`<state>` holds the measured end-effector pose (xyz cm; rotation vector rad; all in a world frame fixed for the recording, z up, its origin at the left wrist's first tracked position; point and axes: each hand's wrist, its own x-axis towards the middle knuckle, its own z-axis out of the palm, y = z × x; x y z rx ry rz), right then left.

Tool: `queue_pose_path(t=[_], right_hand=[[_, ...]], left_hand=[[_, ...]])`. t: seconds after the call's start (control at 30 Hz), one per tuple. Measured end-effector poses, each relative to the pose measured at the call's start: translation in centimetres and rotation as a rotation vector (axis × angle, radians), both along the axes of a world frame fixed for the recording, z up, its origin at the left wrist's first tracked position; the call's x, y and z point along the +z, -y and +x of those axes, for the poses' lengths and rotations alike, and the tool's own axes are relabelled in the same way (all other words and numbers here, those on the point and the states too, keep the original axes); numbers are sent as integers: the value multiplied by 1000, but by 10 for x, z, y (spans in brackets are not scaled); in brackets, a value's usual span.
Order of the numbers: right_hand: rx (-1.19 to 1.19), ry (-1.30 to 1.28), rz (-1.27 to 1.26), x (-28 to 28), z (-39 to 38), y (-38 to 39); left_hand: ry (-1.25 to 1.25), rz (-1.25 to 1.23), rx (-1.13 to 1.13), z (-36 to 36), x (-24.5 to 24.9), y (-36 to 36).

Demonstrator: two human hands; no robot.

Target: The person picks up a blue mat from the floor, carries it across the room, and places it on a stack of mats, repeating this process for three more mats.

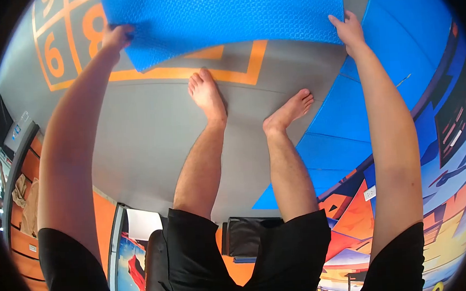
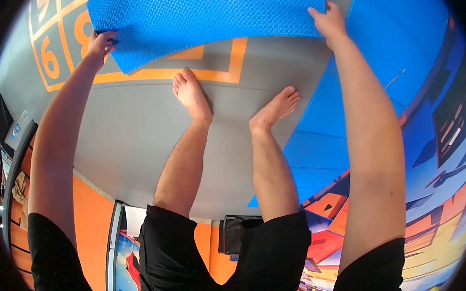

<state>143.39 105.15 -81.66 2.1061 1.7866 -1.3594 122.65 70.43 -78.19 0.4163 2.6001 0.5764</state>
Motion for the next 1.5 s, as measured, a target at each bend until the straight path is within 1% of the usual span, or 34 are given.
queue_pose_path(t=[0.03,0.1,0.13,0.2,0.23,0.27,0.3,0.33,0.37,0.43,0.47,0.53,0.57,0.67,0.7,0.77,0.8,0.83,0.87,0.9,0.93,0.97,1.0,1.07,1.13,1.17,1.2,1.23,1.27,1.3,1.33,1.4,1.43,1.5], right_hand=[[-3,9,-13,-8,13,12],[44,192,-249,-20,35,31],[42,202,-260,-13,38,41],[-107,314,-633,13,41,63],[6,408,-619,27,37,60],[3,411,-618,24,41,64],[107,394,-170,16,49,71],[206,364,281,9,54,72],[201,367,283,-2,54,66],[-117,146,158,-24,53,58],[-118,152,152,-27,57,54],[-438,-192,-285,-14,55,36],[-576,-199,-376,-2,51,32],[-588,-292,-351,14,66,39],[-590,-298,-344,29,64,46],[-556,-249,-123,70,56,69],[-598,-248,-10,78,62,83],[-665,-162,20,64,89,99],[-632,-301,111,106,73,113],[-658,-333,45,142,66,122],[-753,-344,-66,142,91,141],[-771,-352,47,166,83,158],[-840,-339,101,172,95,174],[-822,-411,133,188,106,183],[-859,-324,167,195,113,188],[-859,-324,170,197,108,183],[-708,-362,200,200,95,173],[-557,-398,225,202,83,161],[-544,-413,267,197,72,147],[-532,-426,302,185,62,134],[-553,-392,293,168,58,123],[-609,-320,275,133,50,104],[-646,-285,269,117,44,97],[-677,-231,197,72,48,89]], left_hand=[[-45,4,-18,3,-7,4],[-57,-33,-50,5,-18,9],[-80,-62,-78,5,-18,11],[-18,-74,-103,6,-18,18],[-52,-66,-112,7,-19,18],[-90,-53,-120,7,-22,16],[-87,-50,-123,8,-22,14],[-52,-59,-55,8,-20,11],[-16,-70,12,8,-19,8],[33,-37,66,9,-16,4],[79,-4,126,10,-13,4],[89,17,140,13,-12,7],[93,51,153,12,-12,5],[77,21,164,13,-5,-2],[81,31,116,14,-2,-1],[42,-1,11,15,14,-9],[-3,-45,-44,14,18,-12],[191,9,196,11,22,-17],[153,70,188,11,18,-14],[209,53,208,10,16,-10],[7,-63,-36,10,12,-4],[-12,-226,-148,1,-3,8],[180,24,-153,-70,56,6],[670,494,-76,-219,188,-7],[536,416,-52,-243,170,6],[737,335,-259,-266,159,3],[420,43,-375,-178,86,20],[74,-372,-508,-92,18,33],[-161,-726,-556,-10,-47,45],[-271,-506,-354,-8,-76,58],[-155,-347,-365,-69,-48,8],[448,341,-259,-225,51,-102],[535,498,-204,-258,71,-139],[206,361,-284,-246,45,-154]])
